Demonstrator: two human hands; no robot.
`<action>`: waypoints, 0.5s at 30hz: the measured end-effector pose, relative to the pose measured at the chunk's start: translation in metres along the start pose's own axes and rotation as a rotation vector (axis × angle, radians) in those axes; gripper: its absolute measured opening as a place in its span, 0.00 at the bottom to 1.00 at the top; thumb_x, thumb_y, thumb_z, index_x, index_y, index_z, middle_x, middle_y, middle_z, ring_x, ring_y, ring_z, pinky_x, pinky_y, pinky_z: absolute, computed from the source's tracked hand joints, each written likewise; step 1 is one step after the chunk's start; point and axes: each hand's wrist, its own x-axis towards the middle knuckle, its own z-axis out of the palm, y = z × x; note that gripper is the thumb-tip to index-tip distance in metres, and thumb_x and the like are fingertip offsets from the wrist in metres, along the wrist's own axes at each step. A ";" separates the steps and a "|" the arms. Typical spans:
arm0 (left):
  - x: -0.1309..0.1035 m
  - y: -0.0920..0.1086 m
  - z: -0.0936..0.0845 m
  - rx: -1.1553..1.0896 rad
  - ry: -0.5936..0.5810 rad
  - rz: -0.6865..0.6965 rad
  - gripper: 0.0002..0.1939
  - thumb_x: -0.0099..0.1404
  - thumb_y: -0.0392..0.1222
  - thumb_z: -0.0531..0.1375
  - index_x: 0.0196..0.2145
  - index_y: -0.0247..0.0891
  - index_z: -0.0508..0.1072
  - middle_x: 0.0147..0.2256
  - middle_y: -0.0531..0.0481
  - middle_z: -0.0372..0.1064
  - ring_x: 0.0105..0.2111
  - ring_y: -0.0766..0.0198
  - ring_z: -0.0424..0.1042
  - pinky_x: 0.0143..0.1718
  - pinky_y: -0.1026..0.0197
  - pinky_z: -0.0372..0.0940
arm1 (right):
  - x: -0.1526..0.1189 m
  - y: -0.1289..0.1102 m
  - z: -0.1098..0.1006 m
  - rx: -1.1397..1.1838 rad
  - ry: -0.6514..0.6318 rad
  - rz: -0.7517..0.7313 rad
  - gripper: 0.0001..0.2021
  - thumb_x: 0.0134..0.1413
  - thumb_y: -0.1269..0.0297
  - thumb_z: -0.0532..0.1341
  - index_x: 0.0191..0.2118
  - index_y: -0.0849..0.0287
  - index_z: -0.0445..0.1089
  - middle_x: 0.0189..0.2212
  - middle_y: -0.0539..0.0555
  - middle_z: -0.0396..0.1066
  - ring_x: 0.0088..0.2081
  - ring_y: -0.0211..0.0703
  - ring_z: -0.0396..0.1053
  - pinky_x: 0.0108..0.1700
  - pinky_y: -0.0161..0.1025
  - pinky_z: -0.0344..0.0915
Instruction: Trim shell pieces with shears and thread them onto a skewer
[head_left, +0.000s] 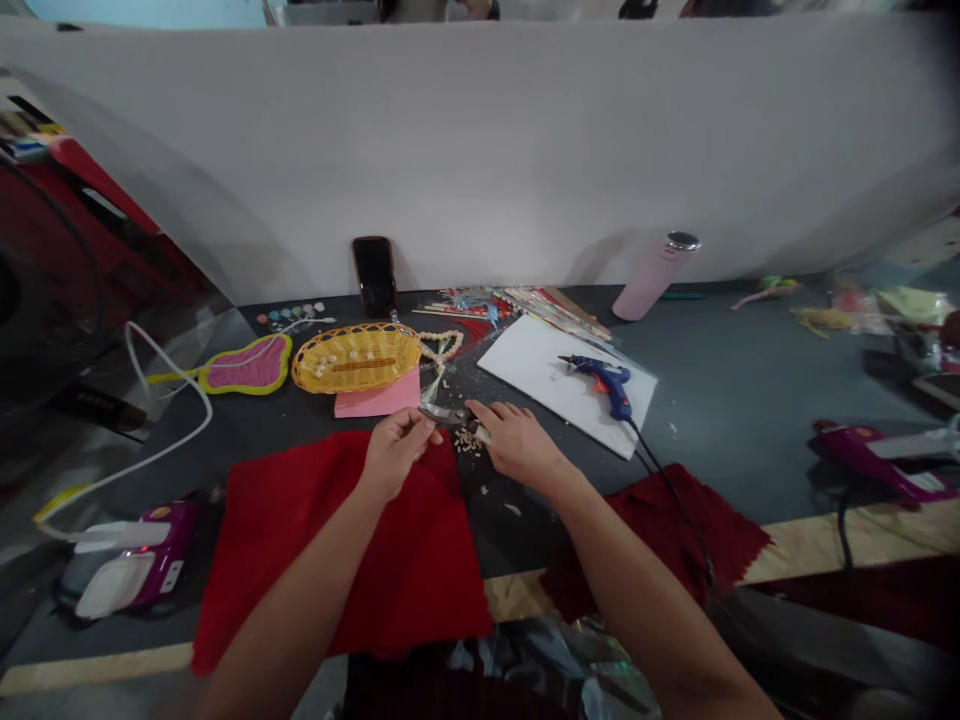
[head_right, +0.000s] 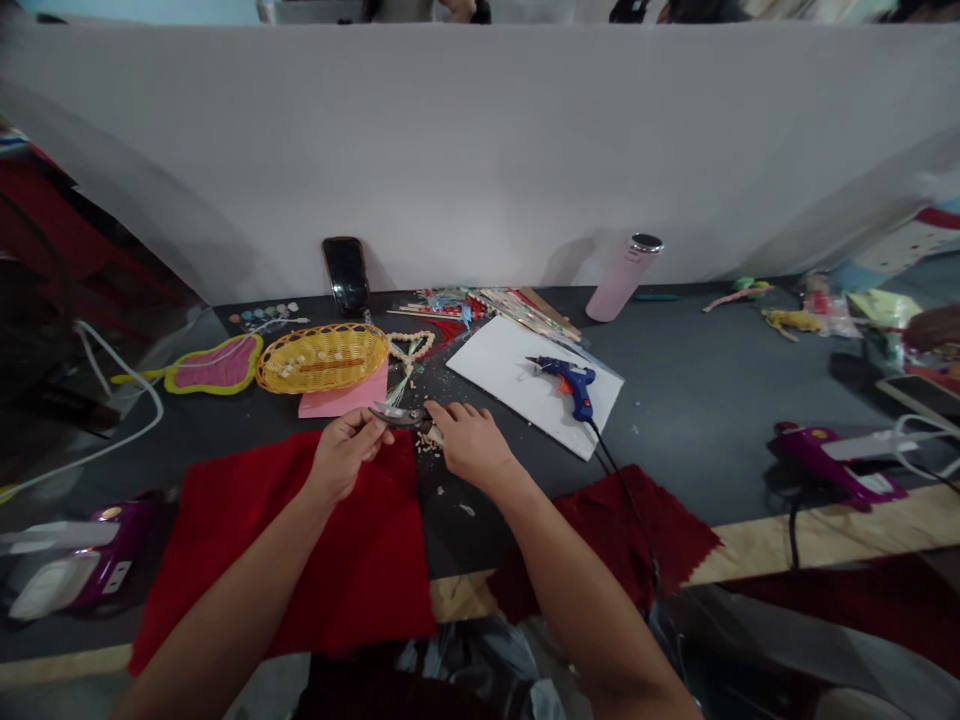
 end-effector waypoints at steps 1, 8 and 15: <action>0.000 0.001 0.000 -0.006 0.003 0.000 0.10 0.56 0.44 0.59 0.24 0.34 0.66 0.21 0.52 0.68 0.15 0.76 0.51 0.17 0.69 0.45 | 0.000 -0.001 0.000 0.002 0.001 0.007 0.26 0.54 0.70 0.49 0.60 0.55 0.50 0.48 0.60 0.64 0.48 0.50 0.61 0.47 0.44 0.55; 0.000 0.001 -0.001 -0.046 -0.004 -0.032 0.10 0.56 0.44 0.60 0.25 0.33 0.66 0.22 0.51 0.68 0.15 0.77 0.51 0.16 0.69 0.44 | 0.001 -0.001 0.002 -0.025 0.011 0.033 0.27 0.52 0.73 0.49 0.59 0.54 0.50 0.46 0.59 0.65 0.46 0.49 0.62 0.46 0.43 0.54; -0.001 0.010 -0.005 -0.166 -0.157 -0.171 0.12 0.54 0.44 0.61 0.24 0.33 0.64 0.19 0.53 0.65 0.12 0.79 0.47 0.14 0.70 0.40 | -0.001 0.004 -0.003 0.007 0.026 -0.060 0.33 0.48 0.74 0.50 0.62 0.54 0.45 0.51 0.58 0.60 0.50 0.47 0.57 0.48 0.43 0.53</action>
